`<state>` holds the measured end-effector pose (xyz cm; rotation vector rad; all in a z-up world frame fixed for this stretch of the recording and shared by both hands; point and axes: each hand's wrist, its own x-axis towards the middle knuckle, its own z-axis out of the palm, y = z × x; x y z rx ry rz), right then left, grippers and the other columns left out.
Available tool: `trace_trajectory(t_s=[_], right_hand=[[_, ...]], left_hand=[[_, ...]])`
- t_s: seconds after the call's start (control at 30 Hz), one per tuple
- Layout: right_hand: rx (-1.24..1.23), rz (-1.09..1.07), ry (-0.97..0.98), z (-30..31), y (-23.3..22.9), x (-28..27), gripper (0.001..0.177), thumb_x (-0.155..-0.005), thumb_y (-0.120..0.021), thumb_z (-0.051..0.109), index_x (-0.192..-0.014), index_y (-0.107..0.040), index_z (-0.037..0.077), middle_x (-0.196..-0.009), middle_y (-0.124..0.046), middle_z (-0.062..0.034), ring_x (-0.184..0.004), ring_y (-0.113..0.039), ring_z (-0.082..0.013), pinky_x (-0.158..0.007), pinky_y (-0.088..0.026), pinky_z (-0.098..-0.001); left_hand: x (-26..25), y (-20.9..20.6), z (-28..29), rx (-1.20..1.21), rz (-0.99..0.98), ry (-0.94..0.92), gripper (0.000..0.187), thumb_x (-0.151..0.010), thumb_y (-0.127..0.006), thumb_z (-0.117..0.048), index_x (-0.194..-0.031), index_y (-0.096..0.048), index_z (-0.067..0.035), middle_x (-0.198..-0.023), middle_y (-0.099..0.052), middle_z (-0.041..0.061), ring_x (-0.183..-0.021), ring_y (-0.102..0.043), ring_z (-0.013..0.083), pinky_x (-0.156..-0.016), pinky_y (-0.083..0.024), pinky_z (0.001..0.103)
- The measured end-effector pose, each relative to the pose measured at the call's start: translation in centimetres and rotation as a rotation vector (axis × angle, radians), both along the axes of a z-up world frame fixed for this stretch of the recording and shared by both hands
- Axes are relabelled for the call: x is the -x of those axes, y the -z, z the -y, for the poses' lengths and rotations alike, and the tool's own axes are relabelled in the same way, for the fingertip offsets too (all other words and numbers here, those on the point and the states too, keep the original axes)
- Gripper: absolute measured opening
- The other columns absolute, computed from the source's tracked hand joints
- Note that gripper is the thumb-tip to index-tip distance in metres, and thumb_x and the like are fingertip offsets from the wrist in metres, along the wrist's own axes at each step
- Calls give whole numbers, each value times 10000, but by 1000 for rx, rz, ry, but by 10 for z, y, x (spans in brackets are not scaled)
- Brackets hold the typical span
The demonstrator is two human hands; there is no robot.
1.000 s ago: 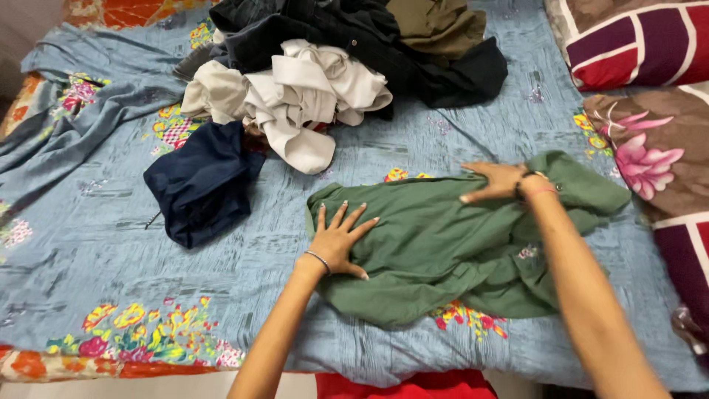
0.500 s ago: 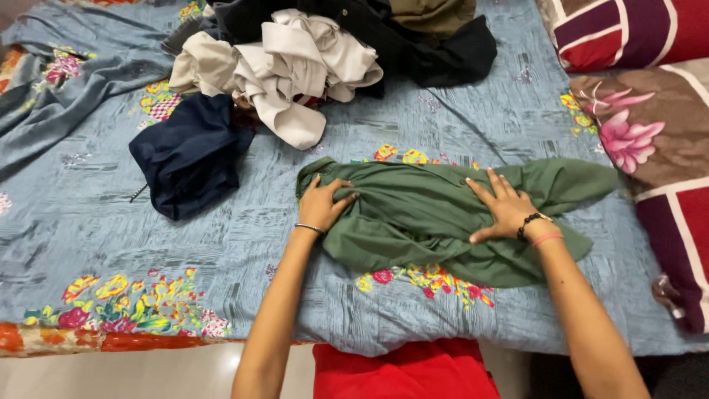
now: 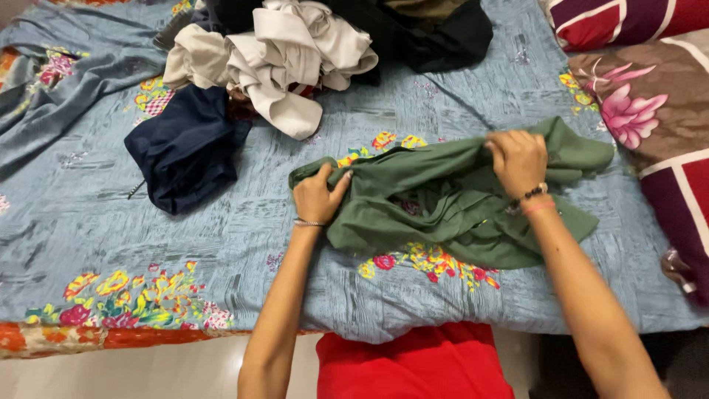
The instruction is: The person folds several clothing items including a black shirt, a patterned cloth, and a white garment on a floor mat before moving to a bed to fold a green long-sleeved shirt, placing all folded items in a pile.
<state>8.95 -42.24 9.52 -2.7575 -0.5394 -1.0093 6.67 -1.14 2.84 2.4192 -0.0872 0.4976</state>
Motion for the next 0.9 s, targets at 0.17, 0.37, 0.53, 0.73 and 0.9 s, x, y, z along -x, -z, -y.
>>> trace_trajectory(t_s=[0.17, 0.37, 0.53, 0.73, 0.9], right_hand=[[42, 87, -36, -23, -22, -6, 121, -995, -725, 155, -1112, -746, 135, -1214, -688, -42, -1093, -611, -267, -918, -430, -430], [66, 109, -46, -69, -35, 1, 383, -974, -733, 296, -1317, -688, 131, -1286, -624, -112, -1214, -566, -317, -1031, -411, -489], [220, 30, -316, -109, -15, 37, 718, -797, -716, 589, -1316, -662, 97, -1267, -603, -183, -1140, -557, -352, -958, -394, -527], [438, -319, -185, -128, 31, 42, 245, -925, -638, 368, -1039, -735, 173, -1013, -688, -31, -1026, -624, -231, -944, -439, -455], [16, -267, -256, -124, 24, 33, 230, -987, -608, 251, -1052, -723, 63, -989, -707, -96, -942, -635, -301, -795, -447, -439]], left_hand=[[-18, -36, -23, -62, -5, -8, 417, -859, -784, -494, -933, -757, -84, -851, -712, 174, -776, -690, 405, -667, -522, 509], [-23, -70, -15, -83, 467, -70, 209, -823, -801, -272, -948, -763, -109, -997, -596, 97, -851, -674, 379, -703, -529, 474], [-27, -92, -2, 153, 329, -31, 144, -910, -767, -179, -1029, -750, -99, -1098, -592, 105, -808, -652, 335, -718, -516, 442], [-68, -84, -3, 490, 262, -60, 190, -919, -747, -202, -1088, -720, -121, -1145, -616, 52, -937, -679, 259, -821, -574, 387], [-57, -81, 1, 370, 383, 386, 852, -820, -877, -386, -1502, -426, -148, -1552, -243, 194, -1444, -285, 437, -1154, -354, 572]])
